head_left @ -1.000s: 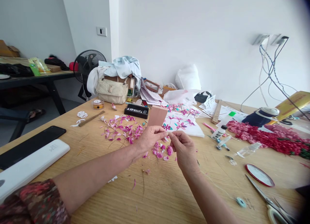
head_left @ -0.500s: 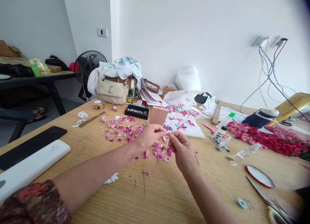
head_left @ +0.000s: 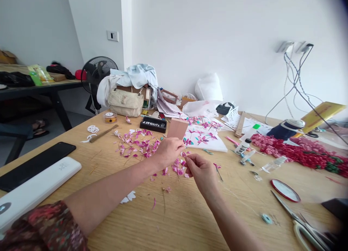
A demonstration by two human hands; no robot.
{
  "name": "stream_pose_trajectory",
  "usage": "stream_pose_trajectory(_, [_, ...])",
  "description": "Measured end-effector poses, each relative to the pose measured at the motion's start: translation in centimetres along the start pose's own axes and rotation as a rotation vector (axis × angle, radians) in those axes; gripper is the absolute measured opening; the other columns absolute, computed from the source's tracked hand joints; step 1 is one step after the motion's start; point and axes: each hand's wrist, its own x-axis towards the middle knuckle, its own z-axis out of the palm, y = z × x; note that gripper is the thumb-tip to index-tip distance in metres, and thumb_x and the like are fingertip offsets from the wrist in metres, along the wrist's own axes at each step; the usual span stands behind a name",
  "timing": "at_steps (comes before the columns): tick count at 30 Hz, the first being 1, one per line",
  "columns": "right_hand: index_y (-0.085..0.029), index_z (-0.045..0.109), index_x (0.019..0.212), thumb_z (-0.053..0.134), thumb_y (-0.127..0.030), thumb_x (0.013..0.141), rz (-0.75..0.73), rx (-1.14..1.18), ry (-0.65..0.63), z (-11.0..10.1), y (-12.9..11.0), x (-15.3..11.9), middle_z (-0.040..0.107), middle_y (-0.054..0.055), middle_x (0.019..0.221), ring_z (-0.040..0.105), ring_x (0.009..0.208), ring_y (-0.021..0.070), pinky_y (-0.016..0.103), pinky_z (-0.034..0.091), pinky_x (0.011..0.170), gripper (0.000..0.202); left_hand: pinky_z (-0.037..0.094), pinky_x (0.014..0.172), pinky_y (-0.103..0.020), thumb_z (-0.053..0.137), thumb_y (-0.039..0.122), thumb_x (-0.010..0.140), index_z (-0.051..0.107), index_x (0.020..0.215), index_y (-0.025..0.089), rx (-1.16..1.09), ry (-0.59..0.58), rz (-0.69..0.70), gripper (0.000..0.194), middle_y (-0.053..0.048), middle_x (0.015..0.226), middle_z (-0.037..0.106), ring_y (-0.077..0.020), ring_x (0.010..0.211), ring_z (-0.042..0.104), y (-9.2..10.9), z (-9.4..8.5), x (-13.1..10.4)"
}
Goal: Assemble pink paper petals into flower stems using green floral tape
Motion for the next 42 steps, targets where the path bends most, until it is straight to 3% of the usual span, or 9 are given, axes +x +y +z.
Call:
stream_pose_trajectory(5, [-0.018,0.061,0.066,0.055,-0.038,0.070,-0.031,-0.122,0.053,0.0,0.0,-1.0,0.057,0.000,0.048,0.052,0.040,0.0129,0.023,0.040,0.038,0.021,0.034,0.068,-0.029,0.043,0.018,0.081,0.060,0.069,0.015,0.246,-0.030,0.136,0.021,-0.006,0.070,0.058,-0.0173,0.073,0.050,0.3,0.0,-0.4])
stream_pose_trajectory(11, [-0.020,0.057,0.057,0.045,-0.020,0.073,-0.431,-0.765,0.041,-1.6,-2.9,-1.7,0.055,0.000,0.052,0.047,0.048,0.0116,0.022,0.031,0.047,0.021,0.034,0.068,-0.030,0.048,0.016,0.078,0.059,0.066,0.014,0.356,-0.136,0.272,0.017,-0.006,0.070,0.059,-0.0175,0.070,0.050,0.5,0.3,-0.5])
stream_pose_trajectory(15, [-0.020,0.058,0.059,0.045,-0.021,0.076,-0.553,-0.783,-0.093,-4.1,-5.1,-0.5,0.056,0.001,0.058,0.047,0.053,0.0116,0.023,0.032,0.051,0.021,0.036,0.068,-0.026,0.047,0.016,0.079,0.061,0.066,0.016,0.040,-0.257,0.303,0.019,-0.004,0.068,0.059,-0.0139,0.069,0.051,0.9,-0.1,-0.4])
stream_pose_trajectory(19, [-0.020,0.062,0.063,0.052,-0.028,0.073,-0.436,-0.488,-0.135,-5.4,-4.7,1.0,0.056,-0.001,0.057,0.046,0.053,0.0116,0.023,0.034,0.050,0.016,0.038,0.060,-0.022,0.054,0.025,0.075,0.063,0.073,0.014,-0.533,-0.396,0.111,0.015,-0.002,0.070,0.060,-0.0108,0.064,0.051,1.5,-1.0,-0.4])
stream_pose_trajectory(24, [-0.019,0.062,0.064,0.056,-0.039,0.070,-0.237,-0.118,-0.109,-3.8,-2.1,0.5,0.050,-0.002,0.051,0.040,0.047,0.0104,0.022,0.032,0.045,0.022,0.036,0.057,-0.020,0.060,0.032,0.069,0.062,0.070,0.012,-0.822,-0.218,-0.116,0.020,0.000,0.063,0.056,-0.0090,0.059,0.048,1.4,-1.1,-0.2])
stream_pose_trajectory(29, [-0.021,0.063,0.073,0.047,-0.031,0.079,-0.381,-0.531,0.023,-2.3,-2.0,-2.0,0.057,0.001,0.058,0.048,0.052,0.0127,0.023,0.033,0.049,0.020,0.036,0.059,-0.021,0.054,0.027,0.073,0.062,0.067,0.014,-0.532,-0.080,-0.097,0.016,0.000,0.063,0.057,-0.0107,0.061,0.049,1.1,-0.6,0.0])
stream_pose_trajectory(35, [-0.022,0.057,0.059,0.049,-0.015,0.070,-0.480,-1.197,0.003,-3.4,-5.8,-3.3,0.049,-0.002,0.049,0.031,0.037,0.0081,0.025,0.011,0.041,0.015,0.035,0.070,-0.025,0.049,0.017,0.077,0.062,0.065,0.016,-0.041,-0.191,0.250,0.017,-0.003,0.070,0.060,-0.0145,0.072,0.052,1.4,-0.8,-0.2])
stream_pose_trajectory(38, [-0.022,0.057,0.056,0.052,-0.017,0.068,-0.480,-1.114,-0.065,-4.8,-6.9,-2.1,0.050,-0.002,0.050,0.031,0.039,0.0075,0.024,0.013,0.042,0.014,0.035,0.067,-0.024,0.048,0.014,0.076,0.062,0.065,0.016,-0.157,-0.342,0.296,0.018,-0.002,0.068,0.059,-0.0134,0.069,0.052,2.0,-1.3,-0.5])
stream_pose_trajectory(42, [-0.021,0.061,0.059,0.053,-0.032,0.072,-0.324,-0.536,-0.194,-5.9,-5.8,-0.1,0.052,-0.002,0.051,0.039,0.046,0.0092,0.022,0.026,0.044,0.019,0.035,0.058,-0.022,0.054,0.023,0.075,0.063,0.071,0.015,-0.597,-0.461,0.091,0.013,-0.001,0.067,0.058,-0.0099,0.061,0.049,2.4,-2.0,-0.6])
